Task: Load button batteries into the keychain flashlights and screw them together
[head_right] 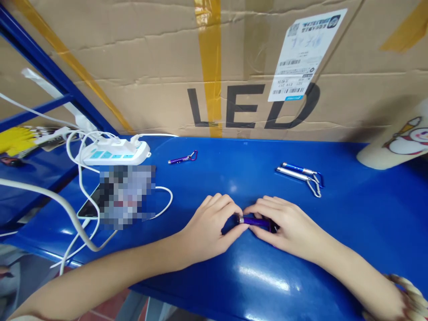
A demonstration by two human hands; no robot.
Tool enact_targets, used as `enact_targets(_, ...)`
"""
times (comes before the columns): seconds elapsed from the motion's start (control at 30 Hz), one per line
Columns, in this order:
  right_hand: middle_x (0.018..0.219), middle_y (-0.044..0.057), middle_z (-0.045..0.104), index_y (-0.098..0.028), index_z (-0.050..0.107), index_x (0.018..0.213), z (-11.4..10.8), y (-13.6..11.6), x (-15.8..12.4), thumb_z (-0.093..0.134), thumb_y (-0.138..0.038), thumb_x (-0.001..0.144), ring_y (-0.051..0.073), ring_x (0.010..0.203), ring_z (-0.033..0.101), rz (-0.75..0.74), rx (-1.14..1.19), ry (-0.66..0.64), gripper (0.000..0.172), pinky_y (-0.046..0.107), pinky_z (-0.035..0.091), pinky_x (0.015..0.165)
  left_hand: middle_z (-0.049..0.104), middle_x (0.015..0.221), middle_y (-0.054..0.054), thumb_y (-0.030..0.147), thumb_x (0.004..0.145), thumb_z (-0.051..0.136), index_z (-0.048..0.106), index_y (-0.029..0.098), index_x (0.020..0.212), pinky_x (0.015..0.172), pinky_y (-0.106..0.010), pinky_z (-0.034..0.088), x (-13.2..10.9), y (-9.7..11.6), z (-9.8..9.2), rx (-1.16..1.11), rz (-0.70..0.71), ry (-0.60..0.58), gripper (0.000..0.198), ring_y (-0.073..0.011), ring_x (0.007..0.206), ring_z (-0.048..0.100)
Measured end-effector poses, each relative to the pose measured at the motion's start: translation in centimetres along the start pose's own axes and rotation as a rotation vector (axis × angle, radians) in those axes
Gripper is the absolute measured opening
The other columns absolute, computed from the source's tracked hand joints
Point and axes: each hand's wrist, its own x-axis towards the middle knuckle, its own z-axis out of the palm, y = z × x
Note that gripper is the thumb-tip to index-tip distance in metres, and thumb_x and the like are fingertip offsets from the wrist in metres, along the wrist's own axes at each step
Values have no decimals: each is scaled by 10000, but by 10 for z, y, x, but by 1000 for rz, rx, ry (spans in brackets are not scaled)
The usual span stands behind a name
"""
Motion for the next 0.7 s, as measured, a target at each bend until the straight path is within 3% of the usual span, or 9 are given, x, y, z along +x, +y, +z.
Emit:
enact_targets(0.27, 792, 34, 619, -211, 579, 1027, 3, 3, -1, 523, -327, 871, 145, 701, 603, -11, 11, 98, 202, 260, 486, 622, 590, 875, -19, 307, 883, 464, 587, 158, 823, 741, -309, 379, 1, -1, -1, -46, -30, 56, 202, -156, 828, 495)
enact_targets(0.4, 868, 32, 644, -225, 583, 1041, 3, 3, -2, 541, -311, 858, 155, 760, 628, -24, 1, 166, 206, 264, 509, 671, 585, 847, -15, 308, 885, 458, 591, 152, 764, 736, -308, 383, 1, -1, -2, -58, -42, 63, 238, -148, 817, 500)
enact_targets(0.7, 897, 41, 650, -249, 606, 1042, 2, 0, 0, 502, -309, 873, 180, 795, 636, -37, 0, 191, 207, 280, 529, 669, 591, 862, -35, 289, 876, 450, 608, 145, 679, 752, -317, 403, 2, 3, -8, -76, -54, 53, 290, -138, 767, 502)
